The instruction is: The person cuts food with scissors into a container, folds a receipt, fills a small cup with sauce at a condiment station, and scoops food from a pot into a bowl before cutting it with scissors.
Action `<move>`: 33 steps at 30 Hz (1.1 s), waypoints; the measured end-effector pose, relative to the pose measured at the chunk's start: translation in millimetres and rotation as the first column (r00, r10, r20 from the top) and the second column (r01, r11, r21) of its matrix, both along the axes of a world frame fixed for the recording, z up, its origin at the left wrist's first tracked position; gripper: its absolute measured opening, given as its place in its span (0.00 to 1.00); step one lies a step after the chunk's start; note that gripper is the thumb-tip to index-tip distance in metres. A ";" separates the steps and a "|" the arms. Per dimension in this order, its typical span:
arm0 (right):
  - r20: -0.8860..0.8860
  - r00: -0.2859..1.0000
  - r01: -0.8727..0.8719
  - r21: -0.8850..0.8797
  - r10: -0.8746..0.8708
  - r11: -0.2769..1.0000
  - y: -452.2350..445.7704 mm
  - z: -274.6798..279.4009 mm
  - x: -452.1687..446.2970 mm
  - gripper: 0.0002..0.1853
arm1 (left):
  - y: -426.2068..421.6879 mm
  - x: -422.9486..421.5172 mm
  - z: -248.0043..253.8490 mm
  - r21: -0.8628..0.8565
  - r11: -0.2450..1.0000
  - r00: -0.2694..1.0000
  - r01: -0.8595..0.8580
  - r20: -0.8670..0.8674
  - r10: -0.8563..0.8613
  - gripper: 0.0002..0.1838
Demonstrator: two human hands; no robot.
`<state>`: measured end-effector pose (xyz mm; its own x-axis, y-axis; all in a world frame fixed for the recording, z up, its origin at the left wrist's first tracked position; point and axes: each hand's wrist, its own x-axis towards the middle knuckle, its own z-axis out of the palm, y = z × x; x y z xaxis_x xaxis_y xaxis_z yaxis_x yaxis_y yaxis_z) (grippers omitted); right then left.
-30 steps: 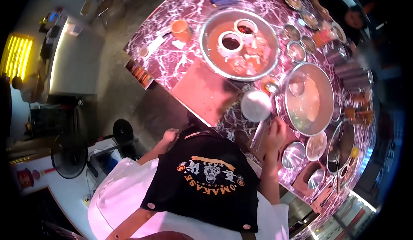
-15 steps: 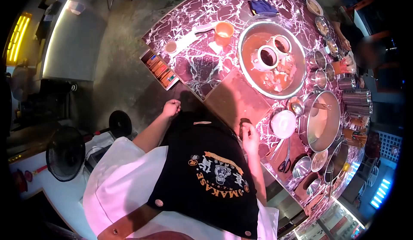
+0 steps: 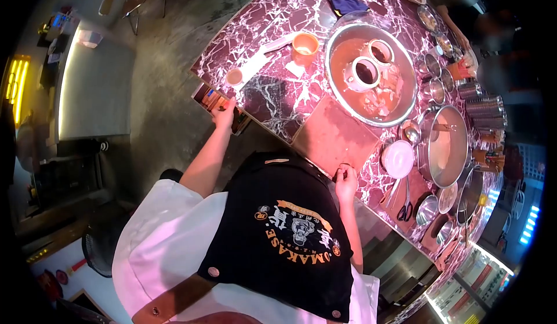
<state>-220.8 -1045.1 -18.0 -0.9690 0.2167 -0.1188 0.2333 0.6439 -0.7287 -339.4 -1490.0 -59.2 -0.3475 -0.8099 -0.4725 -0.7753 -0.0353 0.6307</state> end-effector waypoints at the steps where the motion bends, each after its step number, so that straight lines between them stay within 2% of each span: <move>1: -0.002 1.000 0.015 0.005 -0.015 1.000 -1.4 4.2 -0.9 0.07 | -0.7 -6.6 5.5 0.084 0.996 0.999 -0.021 0.040 0.017 0.51; 2: -0.007 1.000 -0.002 0.029 0.002 1.000 -3.7 8.3 -1.5 0.07 | 2.1 -9.5 7.3 0.090 0.996 0.999 -0.004 0.038 0.001 0.51; 3: -0.012 1.000 -0.020 0.053 0.020 0.998 -5.4 11.6 -1.1 0.07 | 6.2 -10.2 9.1 -0.160 0.986 0.998 0.056 0.022 -0.053 0.50; 4: -0.017 1.000 -0.003 0.058 0.004 0.998 -6.3 12.5 -0.3 0.07 | 9.5 -11.4 11.4 -0.401 0.910 0.994 0.106 0.014 -0.109 0.48; 5: 0.014 1.000 0.004 0.056 -0.005 0.998 -7.1 12.2 -0.1 0.07 | 12.1 -11.8 14.4 -0.529 0.831 0.959 0.171 -0.106 -0.264 0.43; 6: 0.046 0.999 0.009 0.055 -0.011 0.998 -7.6 11.9 0.6 0.07 | 32.9 -20.1 35.8 -0.578 0.785 0.952 0.226 -0.042 -0.304 0.30; 7: 0.051 0.998 0.027 0.036 -0.028 0.999 -8.6 11.5 0.2 0.07 | 47.2 -28.8 33.9 -0.626 0.722 0.829 0.294 -0.208 -0.518 0.23; 8: 0.048 0.998 0.037 0.043 -0.039 0.998 -9.0 11.2 -0.5 0.07 | 61.2 -40.0 32.1 -0.683 0.649 0.634 0.334 -0.347 -0.691 0.16; 10: 0.038 0.999 0.036 0.061 -0.039 0.997 -11.4 12.8 -1.8 0.07 | 100.6 -68.9 66.0 -0.754 0.480 0.350 0.448 -0.345 -0.871 0.12; 12: 0.034 0.998 0.047 0.063 -0.050 0.997 -11.7 14.2 -1.8 0.07 | 126.7 -101.6 79.6 -0.785 0.235 0.217 0.574 -0.131 -0.967 0.13; 13: 0.026 0.999 0.033 0.075 -0.035 0.997 -10.3 11.4 -1.8 0.07 | 133.5 -114.3 75.2 -0.784 0.238 0.211 0.573 -0.139 -0.968 0.13; 15: 0.014 1.000 0.019 0.077 -0.020 0.997 -8.6 6.8 -2.0 0.07 | 142.3 -134.1 60.4 -0.947 0.087 0.047 0.310 -0.076 -0.996 0.12; 16: 0.013 1.000 0.021 0.078 -0.022 0.997 -9.1 7.2 -2.1 0.07 | 142.1 -139.5 52.4 -0.947 0.088 0.046 0.309 -0.077 -0.996 0.12; 18: -0.023 0.999 0.030 0.064 -0.028 0.997 -10.4 7.3 -0.3 0.07 | 136.3 -144.4 39.6 -0.885 -0.138 0.043 0.445 0.175 -0.984 0.17; 19: -0.020 0.999 0.036 0.061 -0.035 0.997 -10.2 9.3 -0.4 0.07 | 133.9 -141.1 50.7 -0.883 -0.144 0.036 0.446 0.178 -0.983 0.17; 21: -0.014 0.999 0.031 0.071 -0.030 0.997 -11.8 12.5 0.1 0.07 | 125.7 -129.1 71.9 -0.722 -0.210 0.026 0.659 0.301 -0.953 0.19; 22: -0.007 0.999 0.039 0.059 -0.039 0.997 -13.5 14.7 0.3 0.07 | 120.9 -123.8 75.1 -0.715 -0.224 0.016 0.662 0.312 -0.950 0.19; 26: -0.046 0.998 0.041 0.062 -0.039 0.997 -11.3 9.9 -0.7 0.06 | 102.0 -109.3 66.7 -0.652 -0.199 0.033 0.732 0.325 -0.945 0.19; 28: 0.004 0.999 0.050 0.037 -0.050 0.998 -11.8 12.5 -3.0 0.06 | 99.5 -102.8 62.5 -0.692 -0.112 0.097 0.714 0.256 -0.962 0.21; 29: -0.013 0.999 0.034 0.061 -0.033 0.998 -11.9 14.6 -4.1 0.06 | 99.4 -100.8 61.0 -0.623 -0.098 0.102 0.776 0.277 -0.955 0.24; 33: -0.023 1.000 0.012 0.066 -0.010 0.998 -8.4 10.7 -4.5 0.05 | 102.9 -92.6 61.8 -0.589 -0.068 0.140 0.805 0.300 -0.944 0.27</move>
<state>-225.3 -1053.5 -7.3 -0.9688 0.2339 -0.0821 0.2247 0.6885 -0.6896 -432.0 -1387.1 2.6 -0.9731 0.2298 0.0181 0.2264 0.9381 0.2620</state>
